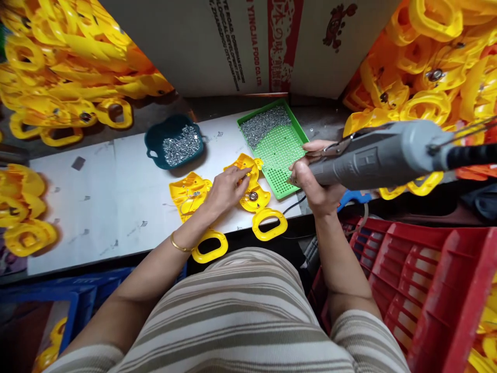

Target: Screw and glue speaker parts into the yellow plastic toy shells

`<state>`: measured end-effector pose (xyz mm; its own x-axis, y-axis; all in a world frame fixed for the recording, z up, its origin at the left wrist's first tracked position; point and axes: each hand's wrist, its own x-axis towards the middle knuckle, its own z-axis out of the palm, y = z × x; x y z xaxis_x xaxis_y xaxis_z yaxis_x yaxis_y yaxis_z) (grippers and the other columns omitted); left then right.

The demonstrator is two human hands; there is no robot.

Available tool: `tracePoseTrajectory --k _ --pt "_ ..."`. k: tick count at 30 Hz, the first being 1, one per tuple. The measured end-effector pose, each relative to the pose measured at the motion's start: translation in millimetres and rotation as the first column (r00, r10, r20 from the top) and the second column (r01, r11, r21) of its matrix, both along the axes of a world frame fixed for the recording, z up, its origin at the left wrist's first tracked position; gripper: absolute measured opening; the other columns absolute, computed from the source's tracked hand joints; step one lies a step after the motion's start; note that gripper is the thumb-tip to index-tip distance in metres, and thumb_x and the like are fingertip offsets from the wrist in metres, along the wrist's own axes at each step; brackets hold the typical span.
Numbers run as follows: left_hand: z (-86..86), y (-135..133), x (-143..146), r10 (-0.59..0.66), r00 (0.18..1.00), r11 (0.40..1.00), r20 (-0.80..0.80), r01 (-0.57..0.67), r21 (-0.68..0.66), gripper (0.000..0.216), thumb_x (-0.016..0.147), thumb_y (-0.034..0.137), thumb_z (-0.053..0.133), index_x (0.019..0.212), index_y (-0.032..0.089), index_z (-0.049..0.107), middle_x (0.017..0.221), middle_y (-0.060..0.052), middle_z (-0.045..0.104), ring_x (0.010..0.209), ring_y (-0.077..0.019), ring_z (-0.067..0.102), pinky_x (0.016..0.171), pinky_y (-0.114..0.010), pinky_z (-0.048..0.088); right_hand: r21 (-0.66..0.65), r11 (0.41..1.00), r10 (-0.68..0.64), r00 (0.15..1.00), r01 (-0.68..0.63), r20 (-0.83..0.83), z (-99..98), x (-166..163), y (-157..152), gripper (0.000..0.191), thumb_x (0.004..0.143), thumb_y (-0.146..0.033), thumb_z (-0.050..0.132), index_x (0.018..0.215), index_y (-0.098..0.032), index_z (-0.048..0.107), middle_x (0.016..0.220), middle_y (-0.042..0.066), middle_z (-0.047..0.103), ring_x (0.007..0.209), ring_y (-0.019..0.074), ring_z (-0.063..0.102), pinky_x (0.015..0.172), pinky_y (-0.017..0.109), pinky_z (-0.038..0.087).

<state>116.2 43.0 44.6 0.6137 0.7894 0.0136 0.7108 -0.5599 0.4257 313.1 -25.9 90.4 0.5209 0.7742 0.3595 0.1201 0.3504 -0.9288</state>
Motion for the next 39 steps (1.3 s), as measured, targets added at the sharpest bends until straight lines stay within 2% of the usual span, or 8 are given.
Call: tracePoseTrajectory --k 6,11,14,17,21,25,31,39 --pt "-5.0 1 -3 -0.048 0.999 0.998 0.024 0.047 0.049 0.033 0.094 0.025 0.046 0.121 0.017 0.064 0.099 -0.01 0.063 0.079 -0.017 0.062 0.07 -0.028 0.051 0.106 0.994 -0.028 0.999 0.031 -0.03 -15.3 4 21 0.025 0.081 -0.05 0.064 0.096 -0.031 0.058 0.06 -0.006 0.052 0.051 0.016 0.055 0.059 0.037 0.052" --pt "-10.1 2 -6 -0.045 0.998 0.99 0.051 0.037 0.139 0.035 0.099 0.03 0.039 0.123 0.016 0.061 0.107 -0.013 0.066 0.089 -0.0186 0.065 0.076 -0.029 0.054 0.04 0.998 -0.048 0.998 0.046 0.043 -26.2 -2 34 0.029 0.083 -0.061 0.055 0.097 -0.036 0.053 0.055 -0.006 0.041 0.041 0.0153 0.044 0.049 0.035 0.045" --pt "-14.2 4 -8 -0.034 0.993 0.986 0.114 0.014 0.164 0.036 0.099 0.033 0.04 0.12 0.014 0.062 0.107 -0.013 0.07 0.097 -0.0204 0.066 0.085 -0.033 0.055 -0.031 0.999 -0.038 0.996 0.041 0.078 -33.8 -6 39 0.036 0.082 -0.068 0.05 0.1 -0.036 0.051 0.057 -0.004 0.04 0.048 0.0199 0.051 0.051 0.038 0.047" --pt "-15.2 6 -10 -0.041 0.989 0.987 0.139 0.018 0.162 0.033 0.099 0.033 0.043 0.114 0.014 0.066 0.107 -0.011 0.072 0.096 -0.0198 0.068 0.085 -0.032 0.056 -0.092 0.996 -0.013 0.997 0.021 0.082 -38.5 -10 45 0.047 0.078 -0.075 0.047 0.102 -0.034 0.05 0.058 -0.001 0.041 0.057 0.0246 0.059 0.054 0.042 0.05" --pt "-9.4 5 -11 -0.043 0.992 0.984 0.12 0.021 0.179 0.029 0.097 0.031 0.047 0.11 0.017 0.069 0.106 -0.009 0.071 0.09 -0.0179 0.067 0.075 -0.028 0.055 -0.053 0.999 -0.002 0.999 0.005 0.045 -38.6 -13 51 0.044 0.077 -0.072 0.053 0.097 -0.033 0.05 0.056 -0.003 0.041 0.051 0.0218 0.056 0.048 0.039 0.049" --pt "-4.5 4 -11 -0.024 0.999 0.98 0.023 0.019 0.199 0.028 0.096 0.034 0.049 0.112 0.022 0.07 0.099 -0.008 0.07 0.086 -0.0194 0.064 0.064 -0.027 0.05 0.003 1.0 -0.008 0.999 0.008 0.047 -36.4 -15 54 0.042 0.076 -0.07 0.057 0.093 -0.033 0.049 0.053 -0.005 0.04 0.041 0.017 0.046 0.041 0.035 0.043" --pt "-10.7 4 -11 -0.042 0.996 0.983 0.073 0.029 0.179 0.029 0.096 0.031 0.049 0.112 0.017 0.068 0.095 -0.008 0.072 0.088 -0.0209 0.061 0.073 -0.031 0.049 0.002 1.0 -0.024 0.998 0.024 0.064 -40.1 -15 55 0.038 0.078 -0.068 0.056 0.094 -0.034 0.05 0.056 -0.003 0.042 0.045 0.0199 0.052 0.044 0.037 0.047" --pt "-6.6 7 -7 -0.047 0.998 0.966 0.044 0.034 0.256 0.023 0.093 0.03 0.056 0.105 0.019 0.072 0.09 -0.008 0.071 0.089 -0.0234 0.05 0.07 -0.035 0.037 0.112 0.991 0.06 0.996 -0.068 0.072 -49.2 -11 57 0.035 0.079 -0.063 0.059 0.099 -0.035 0.054 0.059 -0.004 0.045 0.047 0.0172 0.052 0.046 0.032 0.045"
